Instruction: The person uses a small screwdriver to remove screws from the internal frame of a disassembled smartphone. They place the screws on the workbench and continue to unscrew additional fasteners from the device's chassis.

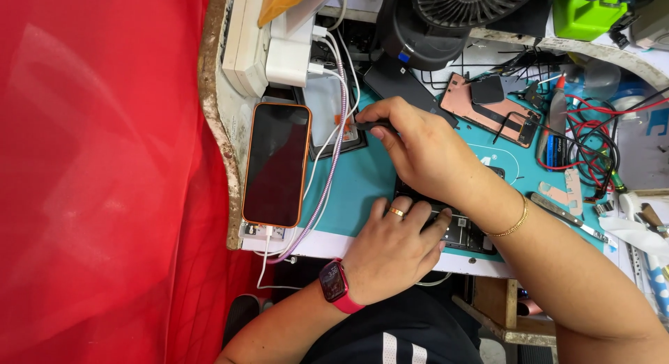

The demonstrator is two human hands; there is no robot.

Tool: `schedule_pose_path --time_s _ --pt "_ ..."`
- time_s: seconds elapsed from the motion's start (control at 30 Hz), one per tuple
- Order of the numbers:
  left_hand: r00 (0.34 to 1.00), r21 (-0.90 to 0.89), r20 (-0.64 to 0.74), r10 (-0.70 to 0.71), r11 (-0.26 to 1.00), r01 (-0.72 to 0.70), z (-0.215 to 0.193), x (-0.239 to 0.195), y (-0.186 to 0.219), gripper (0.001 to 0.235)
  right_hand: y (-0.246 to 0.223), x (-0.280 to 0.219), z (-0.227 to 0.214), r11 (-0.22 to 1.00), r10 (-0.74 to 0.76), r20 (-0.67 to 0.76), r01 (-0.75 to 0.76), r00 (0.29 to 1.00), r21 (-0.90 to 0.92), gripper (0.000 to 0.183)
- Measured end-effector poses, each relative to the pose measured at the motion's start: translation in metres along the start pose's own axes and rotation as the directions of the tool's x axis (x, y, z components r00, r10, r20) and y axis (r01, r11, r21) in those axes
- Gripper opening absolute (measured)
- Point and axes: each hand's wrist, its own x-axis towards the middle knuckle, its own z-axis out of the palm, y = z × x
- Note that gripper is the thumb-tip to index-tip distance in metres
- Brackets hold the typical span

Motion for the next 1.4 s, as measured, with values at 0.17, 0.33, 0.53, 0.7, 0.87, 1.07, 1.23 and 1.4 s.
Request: schedule_pose_path --time_s 0.17,0.33,0.53,0.7,0.87,1.07,1.23,1.4 --pt "1.000 0.002 0.000 0.004 1.000 -0.004 -0.001 0.000 0.000 0.036 -0.002 -0.001 -0.004 1.000 -0.028 -0.013 0.028 1.000 -0.006 0.019" --pt "1.000 -0.002 -0.004 0.007 1.000 -0.007 -0.001 0.000 0.000 0.036 -0.007 -0.002 -0.007 0.998 -0.064 -0.049 0.062 0.997 -0.032 0.019" --pt "1.000 -0.009 -0.001 -0.007 1.000 0.007 -0.001 0.000 0.001 0.036 -0.006 0.004 0.000 0.999 -0.036 0.040 0.036 0.999 0.010 0.019" --pt "1.000 -0.004 -0.020 0.002 1.000 -0.002 -0.001 0.000 0.000 0.033 -0.010 0.008 0.005 0.996 -0.079 -0.021 0.080 0.997 0.029 0.022" --pt "1.000 -0.007 0.002 0.002 1.000 -0.002 -0.002 0.001 0.000 0.034 -0.009 0.006 0.004 0.997 -0.054 -0.004 0.054 0.999 0.047 0.022" --pt "1.000 -0.012 0.031 -0.005 1.000 0.006 -0.002 0.001 0.001 0.037 -0.009 -0.016 -0.018 0.996 -0.033 -0.140 0.044 0.990 0.072 0.017" --pt "0.996 -0.024 0.089 -0.001 1.000 0.003 0.001 0.000 0.001 0.042 0.003 -0.064 -0.045 0.980 0.099 -0.316 -0.038 0.944 0.195 0.017" --pt "0.994 -0.035 0.108 -0.011 0.999 0.015 0.006 -0.002 0.000 0.040 0.038 -0.123 -0.057 0.946 0.260 -0.513 -0.108 0.818 0.307 0.022"
